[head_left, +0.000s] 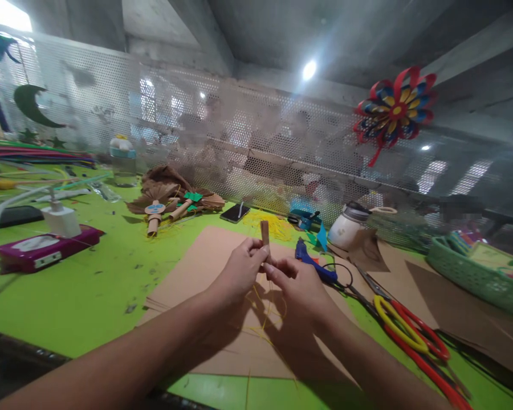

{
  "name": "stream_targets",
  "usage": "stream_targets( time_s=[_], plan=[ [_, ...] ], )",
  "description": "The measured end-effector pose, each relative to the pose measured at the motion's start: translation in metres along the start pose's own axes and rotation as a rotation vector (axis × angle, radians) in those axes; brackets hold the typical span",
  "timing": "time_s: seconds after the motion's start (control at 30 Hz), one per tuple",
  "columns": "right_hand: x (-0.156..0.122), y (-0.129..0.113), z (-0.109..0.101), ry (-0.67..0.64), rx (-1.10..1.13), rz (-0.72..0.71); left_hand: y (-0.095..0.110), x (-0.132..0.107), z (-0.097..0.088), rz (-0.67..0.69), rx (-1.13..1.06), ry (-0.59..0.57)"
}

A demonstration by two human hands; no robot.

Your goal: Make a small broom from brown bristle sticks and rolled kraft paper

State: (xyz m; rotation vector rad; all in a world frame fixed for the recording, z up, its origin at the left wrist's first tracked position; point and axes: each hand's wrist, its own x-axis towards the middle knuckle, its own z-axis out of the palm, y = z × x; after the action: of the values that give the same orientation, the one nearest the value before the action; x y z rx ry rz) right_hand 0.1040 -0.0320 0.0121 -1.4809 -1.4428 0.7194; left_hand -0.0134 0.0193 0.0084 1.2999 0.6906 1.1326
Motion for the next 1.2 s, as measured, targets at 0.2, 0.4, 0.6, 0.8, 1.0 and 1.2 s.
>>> stream_targets(
  time_s=[0.2,0.4,0.6,0.8,1.0,1.2],
  plan=[
    [-0.005,0.006,-0.001,-0.022,0.163,0.050,-0.001,-0.001,0.000,-0.040,-0.063,-0.048],
    [-0.009,0.009,-0.002,-0.004,0.223,0.013,-0.003,-0.001,0.000,-0.099,-0.117,-0.062],
    [-0.014,0.010,0.003,-0.002,0.251,0.009,-0.006,0.000,0.000,-0.165,-0.231,-0.076],
    [-0.010,0.020,0.004,0.044,0.172,0.004,0.001,-0.007,0.004,-0.220,-0.242,-0.093],
    [-0.009,0.024,0.001,0.046,0.158,-0.051,-0.002,-0.007,0.003,-0.269,-0.272,-0.126],
    [-0.009,0.025,0.002,0.036,0.190,-0.013,-0.008,-0.001,0.000,-0.249,-0.277,-0.110]
  ],
)
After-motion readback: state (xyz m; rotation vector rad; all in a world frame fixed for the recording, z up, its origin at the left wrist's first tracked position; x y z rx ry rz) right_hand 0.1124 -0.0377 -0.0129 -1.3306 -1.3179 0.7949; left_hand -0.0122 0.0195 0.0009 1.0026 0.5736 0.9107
